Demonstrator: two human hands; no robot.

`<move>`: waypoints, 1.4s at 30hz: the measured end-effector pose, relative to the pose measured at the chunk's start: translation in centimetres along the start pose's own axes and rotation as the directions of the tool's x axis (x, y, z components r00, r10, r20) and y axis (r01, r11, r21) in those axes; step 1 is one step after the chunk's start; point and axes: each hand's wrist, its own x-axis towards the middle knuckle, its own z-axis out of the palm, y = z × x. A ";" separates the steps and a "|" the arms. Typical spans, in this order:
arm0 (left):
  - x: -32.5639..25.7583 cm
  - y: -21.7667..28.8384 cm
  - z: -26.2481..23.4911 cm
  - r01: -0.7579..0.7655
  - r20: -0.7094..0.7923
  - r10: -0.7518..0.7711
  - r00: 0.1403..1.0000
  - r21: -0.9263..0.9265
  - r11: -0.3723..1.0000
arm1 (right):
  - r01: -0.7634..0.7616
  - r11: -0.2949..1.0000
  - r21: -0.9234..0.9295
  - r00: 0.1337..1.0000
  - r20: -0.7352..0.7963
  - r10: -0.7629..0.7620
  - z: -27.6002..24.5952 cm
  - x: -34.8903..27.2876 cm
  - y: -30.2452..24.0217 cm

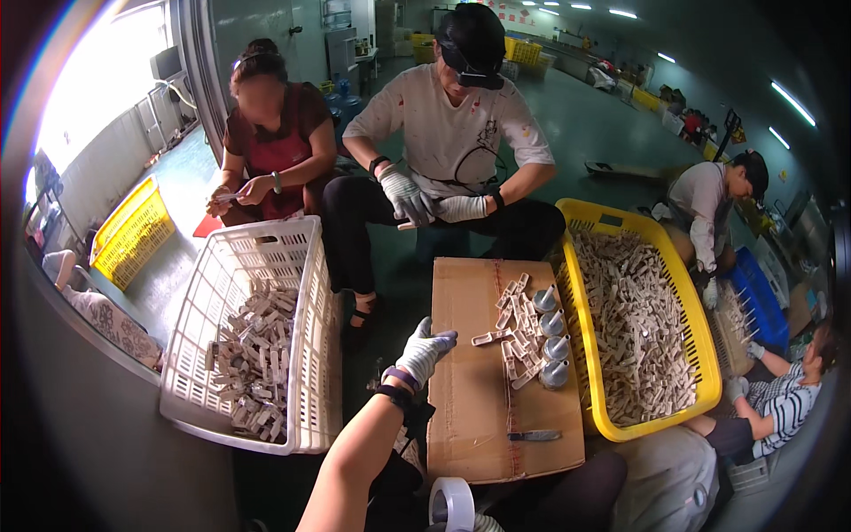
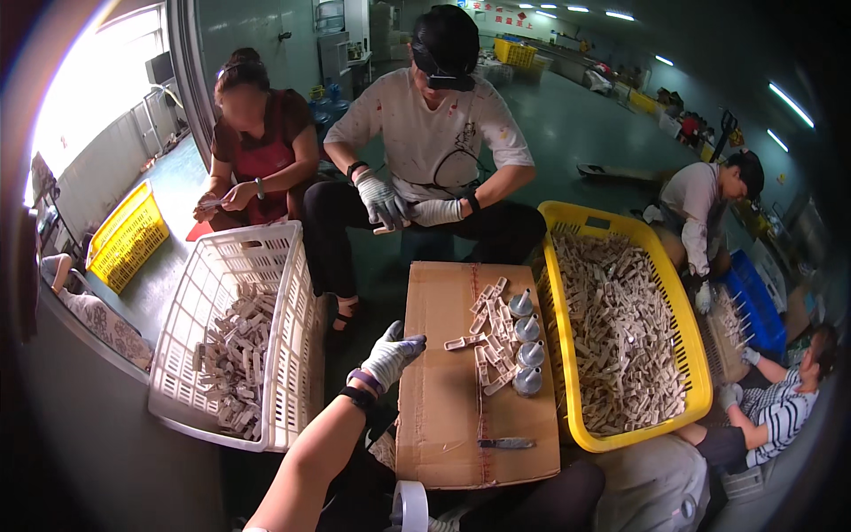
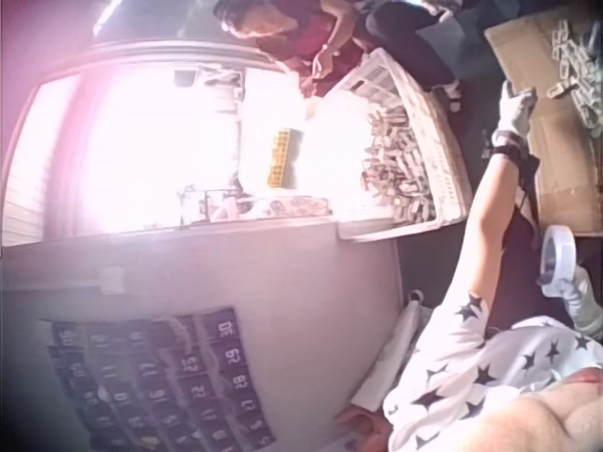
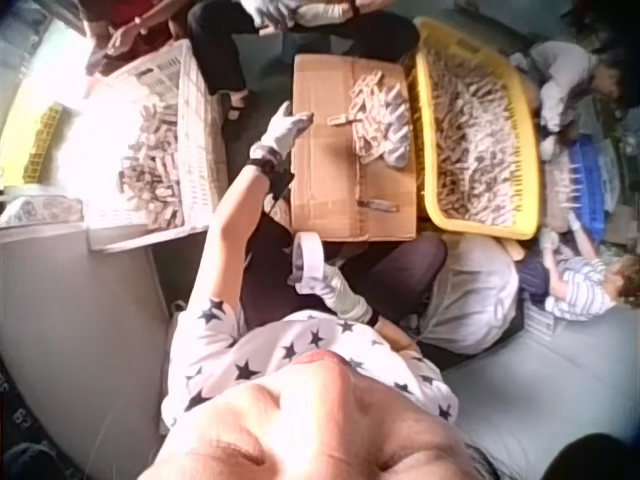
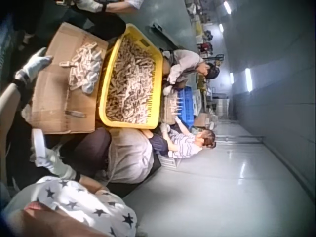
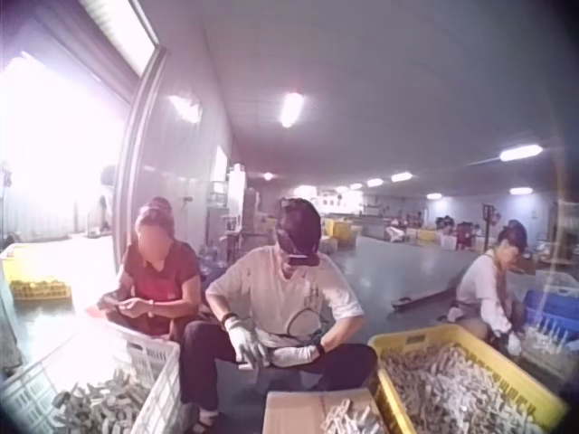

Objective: Sorting and inspecting small metal components from crates and organizing them on cardboard surfaces in a manufacturing facility.

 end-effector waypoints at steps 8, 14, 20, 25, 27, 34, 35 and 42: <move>-0.8 0.6 0.4 0.078 -0.051 -0.067 0.996 0.276 0.958 | 0.008 1.000 0.014 1.000 0.003 -0.008 1.0 -0.3 -0.3; -0.9 1.3 -0.2 0.165 -0.174 -0.118 0.978 0.288 0.943 | -0.001 1.000 -0.031 0.999 0.035 0.002 1.2 -0.2 -1.6; -0.8 1.6 0.1 0.115 -0.123 -0.090 0.988 0.219 0.969 | 0.016 0.995 -0.097 0.999 0.029 -0.013 1.6 -0.4 -2.0; -1.6 2.2 0.1 0.106 -0.106 -0.083 0.991 0.242 0.964 | 0.021 0.998 0.057 1.000 0.013 -0.022 1.3 0.0 -0.7; -1.4 2.0 -0.3 0.098 -0.136 -0.074 0.988 0.181 0.979 | 0.087 0.996 0.036 0.994 -0.063 -0.084 2.3 0.1 -0.8; -0.7 3.0 1.2 -0.040 -0.313 0.222 0.924 0.497 0.867 | 0.125 0.972 -0.200 0.969 -0.185 -0.162 3.3 1.7 -3.3; -1.9 3.3 1.6 -0.036 -0.318 0.219 0.922 0.494 0.869 | 0.070 0.985 -0.156 0.985 -0.145 -0.093 3.8 1.5 -2.9; -7.6 3.7 -2.3 -0.083 -0.265 0.370 0.891 0.705 0.705 | -0.267 0.947 -0.176 0.963 -0.067 0.260 -2.1 0.8 7.3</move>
